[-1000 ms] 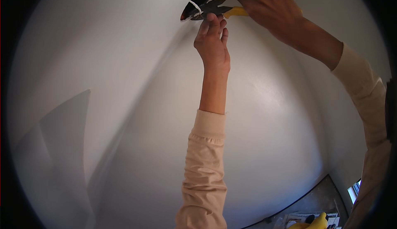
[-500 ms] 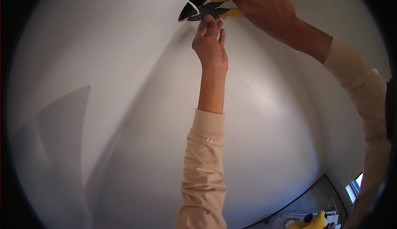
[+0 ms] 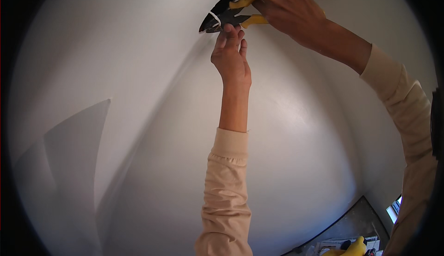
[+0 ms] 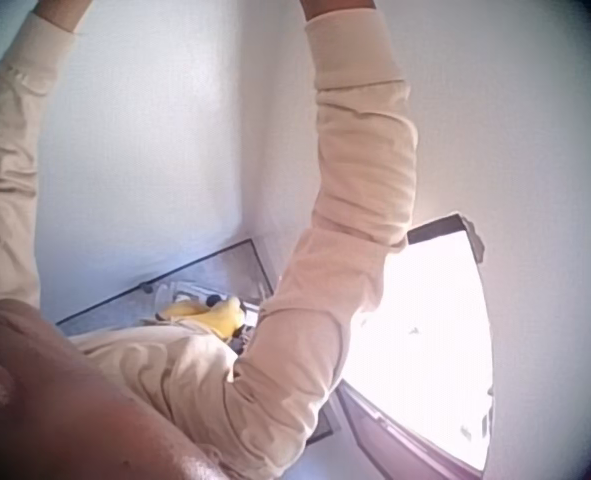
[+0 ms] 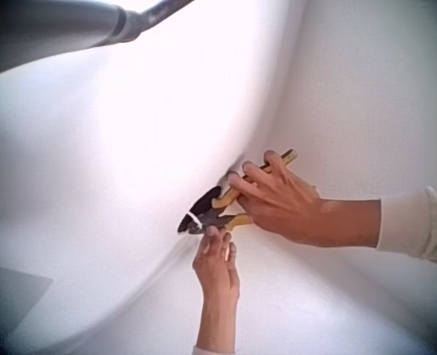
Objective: The person is installing a round LED ceiling light into a pre-cut hole.
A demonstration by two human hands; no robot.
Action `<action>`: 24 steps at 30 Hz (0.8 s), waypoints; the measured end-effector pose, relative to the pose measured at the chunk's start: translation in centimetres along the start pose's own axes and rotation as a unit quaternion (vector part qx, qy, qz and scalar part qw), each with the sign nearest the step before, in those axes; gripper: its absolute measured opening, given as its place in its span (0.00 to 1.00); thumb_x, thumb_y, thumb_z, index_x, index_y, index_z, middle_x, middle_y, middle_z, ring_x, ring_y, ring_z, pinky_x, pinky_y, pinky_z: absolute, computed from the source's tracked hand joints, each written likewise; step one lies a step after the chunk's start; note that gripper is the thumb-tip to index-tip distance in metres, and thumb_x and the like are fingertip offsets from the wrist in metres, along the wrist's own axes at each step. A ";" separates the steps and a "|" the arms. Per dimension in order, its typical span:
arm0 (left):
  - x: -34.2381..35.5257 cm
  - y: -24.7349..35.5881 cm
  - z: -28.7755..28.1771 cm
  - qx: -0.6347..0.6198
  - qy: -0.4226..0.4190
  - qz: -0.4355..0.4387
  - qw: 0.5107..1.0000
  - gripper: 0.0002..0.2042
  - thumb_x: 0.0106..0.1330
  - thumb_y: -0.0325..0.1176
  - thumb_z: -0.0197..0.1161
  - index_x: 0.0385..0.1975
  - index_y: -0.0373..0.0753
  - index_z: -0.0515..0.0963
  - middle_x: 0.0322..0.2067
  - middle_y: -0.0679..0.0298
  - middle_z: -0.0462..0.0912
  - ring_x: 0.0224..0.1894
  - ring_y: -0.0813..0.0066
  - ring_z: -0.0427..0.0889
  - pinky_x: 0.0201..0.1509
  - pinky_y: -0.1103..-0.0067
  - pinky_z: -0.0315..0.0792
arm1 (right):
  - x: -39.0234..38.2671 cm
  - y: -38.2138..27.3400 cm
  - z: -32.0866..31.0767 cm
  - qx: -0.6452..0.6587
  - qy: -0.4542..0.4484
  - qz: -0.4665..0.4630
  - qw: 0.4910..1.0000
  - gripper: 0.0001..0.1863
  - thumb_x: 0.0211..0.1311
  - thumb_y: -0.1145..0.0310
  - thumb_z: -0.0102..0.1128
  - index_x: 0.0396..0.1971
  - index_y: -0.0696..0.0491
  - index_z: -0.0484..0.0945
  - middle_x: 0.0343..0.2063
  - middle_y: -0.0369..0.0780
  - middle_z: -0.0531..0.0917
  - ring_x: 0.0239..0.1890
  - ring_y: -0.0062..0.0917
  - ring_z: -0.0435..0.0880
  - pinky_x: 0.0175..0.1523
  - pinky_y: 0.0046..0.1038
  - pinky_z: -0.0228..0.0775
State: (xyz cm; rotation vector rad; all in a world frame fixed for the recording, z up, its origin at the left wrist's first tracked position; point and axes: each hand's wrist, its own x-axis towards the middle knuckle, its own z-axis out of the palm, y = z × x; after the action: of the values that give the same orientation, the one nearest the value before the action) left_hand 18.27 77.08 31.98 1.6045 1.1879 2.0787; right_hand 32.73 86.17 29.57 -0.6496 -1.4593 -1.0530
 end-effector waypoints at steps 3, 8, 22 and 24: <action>-0.2 0.2 0.0 -0.008 0.002 -0.004 1.000 0.14 0.66 0.36 0.62 0.49 0.42 0.74 0.45 0.69 0.76 0.49 0.79 0.71 0.54 0.77 0.63 | 0.1 0.3 -0.2 -0.030 0.000 -0.018 0.999 0.06 0.57 0.64 0.62 0.31 0.49 0.82 0.41 0.33 0.67 0.47 0.26 0.65 0.55 0.37 0.62; -0.6 0.4 0.3 -0.011 -0.004 0.001 1.000 0.15 0.65 0.37 0.63 0.50 0.42 0.74 0.45 0.69 0.76 0.49 0.79 0.71 0.54 0.77 0.63 | 0.5 0.2 -0.3 -0.004 -0.025 0.001 1.000 0.07 0.58 0.64 0.61 0.32 0.49 0.83 0.40 0.34 0.68 0.47 0.26 0.65 0.55 0.36 0.62; 2.7 2.7 0.0 0.197 0.124 0.167 0.958 0.15 0.62 0.37 0.63 0.36 0.27 0.79 0.28 0.56 0.83 0.25 0.71 0.81 0.37 0.77 0.76 | -3.4 -1.0 -0.8 0.090 -0.156 0.163 0.970 0.23 0.48 0.80 0.64 0.48 0.54 0.77 0.60 0.39 0.61 0.60 0.33 0.63 0.58 0.45 0.59; 3.3 2.7 0.6 0.187 0.156 0.165 0.956 0.15 0.63 0.37 0.62 0.32 0.26 0.79 0.26 0.56 0.83 0.25 0.70 0.82 0.35 0.78 0.77 | -4.7 -1.0 -0.7 0.129 -0.159 0.190 0.960 0.24 0.45 0.84 0.63 0.48 0.57 0.77 0.60 0.41 0.61 0.60 0.33 0.63 0.58 0.45 0.59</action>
State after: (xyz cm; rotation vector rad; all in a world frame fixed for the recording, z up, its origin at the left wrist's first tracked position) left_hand 18.30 77.78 36.23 1.7829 1.5906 2.5109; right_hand 33.10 85.91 24.76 -0.8943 -1.6298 -0.4626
